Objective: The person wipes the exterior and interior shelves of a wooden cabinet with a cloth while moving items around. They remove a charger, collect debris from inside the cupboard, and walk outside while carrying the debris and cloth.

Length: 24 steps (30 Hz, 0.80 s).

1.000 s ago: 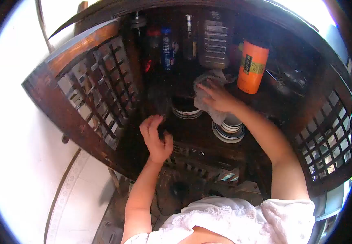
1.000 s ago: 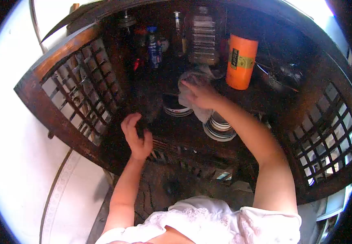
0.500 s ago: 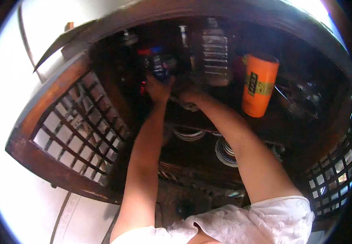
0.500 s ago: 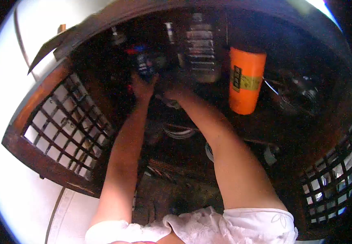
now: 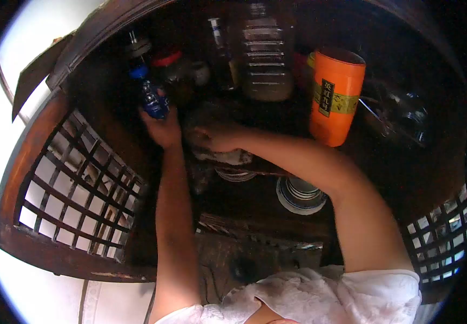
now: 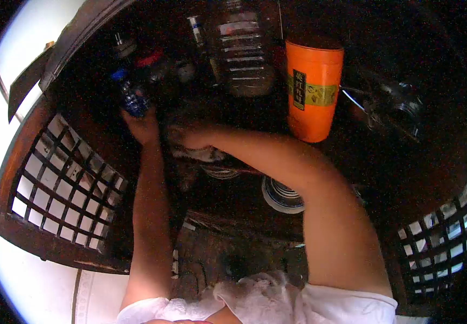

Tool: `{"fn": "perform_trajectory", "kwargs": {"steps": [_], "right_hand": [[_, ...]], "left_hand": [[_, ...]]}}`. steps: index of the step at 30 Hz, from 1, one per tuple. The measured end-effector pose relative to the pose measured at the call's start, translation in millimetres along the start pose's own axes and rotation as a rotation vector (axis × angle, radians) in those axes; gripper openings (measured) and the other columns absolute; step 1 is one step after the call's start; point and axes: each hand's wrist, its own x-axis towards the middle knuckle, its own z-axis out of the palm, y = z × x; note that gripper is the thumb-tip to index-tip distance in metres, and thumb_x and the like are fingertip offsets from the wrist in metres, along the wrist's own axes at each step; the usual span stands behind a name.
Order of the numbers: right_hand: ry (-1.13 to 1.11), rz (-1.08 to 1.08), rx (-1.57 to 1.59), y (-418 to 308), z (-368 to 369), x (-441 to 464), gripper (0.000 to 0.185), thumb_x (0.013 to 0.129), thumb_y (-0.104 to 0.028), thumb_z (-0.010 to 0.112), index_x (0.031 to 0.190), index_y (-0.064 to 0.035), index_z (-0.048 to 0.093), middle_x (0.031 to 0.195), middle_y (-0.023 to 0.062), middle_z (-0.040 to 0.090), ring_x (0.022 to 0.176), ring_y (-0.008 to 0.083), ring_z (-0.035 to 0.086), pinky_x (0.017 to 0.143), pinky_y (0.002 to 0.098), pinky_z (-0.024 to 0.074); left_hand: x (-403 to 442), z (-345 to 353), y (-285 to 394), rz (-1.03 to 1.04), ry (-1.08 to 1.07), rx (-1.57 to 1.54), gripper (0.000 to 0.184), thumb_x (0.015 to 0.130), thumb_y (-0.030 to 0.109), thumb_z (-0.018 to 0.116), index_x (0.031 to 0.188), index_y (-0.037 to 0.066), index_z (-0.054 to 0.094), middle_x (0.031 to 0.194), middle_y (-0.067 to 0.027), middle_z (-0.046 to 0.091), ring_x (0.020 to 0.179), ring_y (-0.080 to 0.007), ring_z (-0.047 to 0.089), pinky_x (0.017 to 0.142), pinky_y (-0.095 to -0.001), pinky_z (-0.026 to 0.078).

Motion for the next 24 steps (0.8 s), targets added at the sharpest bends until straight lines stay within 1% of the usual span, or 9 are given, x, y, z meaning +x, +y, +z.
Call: {"fn": "perform_trajectory", "kwargs": {"steps": [4,7,10,12,13,14,17,20,24], "right_hand": [[0.178,-0.229,-0.171,59.3,15.1,56.1,0.035,0.084,-0.032,0.047,0.105,-0.0054,0.056,0.105,0.0193,0.056,0.096,0.0298,0.053,0.086,0.0393,0.0398],[0.161,0.186,0.022,26.7,-34.5,44.2,0.029,0.084,-0.028,0.047,0.097,-0.0050,0.059,0.102,0.0178,0.057,0.091,0.0277,0.054,0.083,0.0388,0.0415],[0.496,0.064,-0.495,18.1,-32.5,30.7,0.026,0.081,-0.022,0.049,0.099,-0.0057,0.059,0.101,0.0170,0.058,0.089,0.0274,0.055,0.082,0.0384,0.0424],[0.063,0.443,-0.108,0.2,-40.9,21.3,0.024,0.080,-0.017,0.050,0.099,-0.0060,0.059,0.102,0.0175,0.057,0.091,0.0284,0.055,0.083,0.0387,0.0418],[-0.080,0.577,0.005,-2.0,-39.9,16.4,0.024,0.079,-0.016,0.050,0.100,-0.0060,0.058,0.102,0.0176,0.057,0.092,0.0288,0.054,0.084,0.0388,0.0415],[0.026,0.381,-0.151,19.4,-19.9,11.6,0.026,0.079,-0.015,0.049,0.102,-0.0064,0.057,0.102,0.0183,0.057,0.094,0.0301,0.053,0.085,0.0396,0.0410],[0.182,0.167,-0.336,30.7,-8.1,-32.6,0.030,0.080,-0.014,0.048,0.109,-0.0067,0.053,0.103,0.0185,0.055,0.098,0.0322,0.051,0.086,0.0408,0.0400],[0.217,0.215,-0.336,9.3,-16.3,-85.9,0.035,0.081,-0.016,0.047,0.115,-0.0060,0.049,0.107,0.0190,0.053,0.100,0.0344,0.049,0.087,0.0424,0.0386],[0.055,0.382,-0.738,-45.2,-39.1,-145.8,0.039,0.082,-0.021,0.046,0.117,-0.0044,0.047,0.116,0.0241,0.044,0.105,0.0379,0.044,0.091,0.0450,0.0350]], "left_hand": [[2.3,-3.8,-13.4,-0.004,-0.074,-0.115,0.055,0.073,0.000,0.063,0.120,0.003,0.036,0.111,-0.0083,0.048,0.095,-0.0198,0.050,0.086,-0.0311,0.041],[2.1,-6.6,-11.9,0.042,-0.108,0.041,0.060,0.071,0.001,0.065,0.123,0.002,0.034,0.116,-0.0101,0.045,0.100,-0.0212,0.048,0.086,-0.0324,0.041],[1.5,-5.7,-21.8,-0.129,-0.150,-0.251,0.068,0.069,0.007,0.069,0.125,0.001,0.032,0.118,-0.0126,0.044,0.104,-0.0230,0.046,0.086,-0.0345,0.042],[4.2,-2.8,-18.7,-0.271,-0.186,-0.582,0.072,0.068,0.013,0.072,0.126,0.000,0.031,0.120,-0.0140,0.043,0.106,-0.0240,0.045,0.087,-0.0358,0.042],[-5.2,-0.2,11.6,-0.154,-0.261,-0.304,0.075,0.067,0.021,0.073,0.126,0.000,0.031,0.120,-0.0155,0.042,0.106,-0.0258,0.045,0.088,-0.0379,0.040],[-13.9,3.3,32.6,-0.039,-0.337,-0.029,0.080,0.066,0.029,0.074,0.126,0.000,0.031,0.121,-0.0171,0.041,0.107,-0.0277,0.045,0.089,-0.0401,0.039],[-19.1,23.3,45.0,0.119,-0.487,0.045,0.065,0.064,0.011,0.075,0.118,0.000,0.040,0.107,-0.0100,0.049,0.095,-0.0204,0.048,0.083,-0.0329,0.040],[-23.9,58.4,21.5,0.228,-0.453,0.307,0.066,0.062,0.015,0.076,0.117,0.003,0.042,0.108,-0.0110,0.050,0.100,-0.0232,0.046,0.087,-0.0362,0.038],[-20.5,91.9,7.0,0.052,-0.551,0.258,0.071,0.059,0.025,0.077,0.117,0.005,0.043,0.111,-0.0136,0.050,0.111,-0.0283,0.039,0.091,-0.0397,0.035]]}}
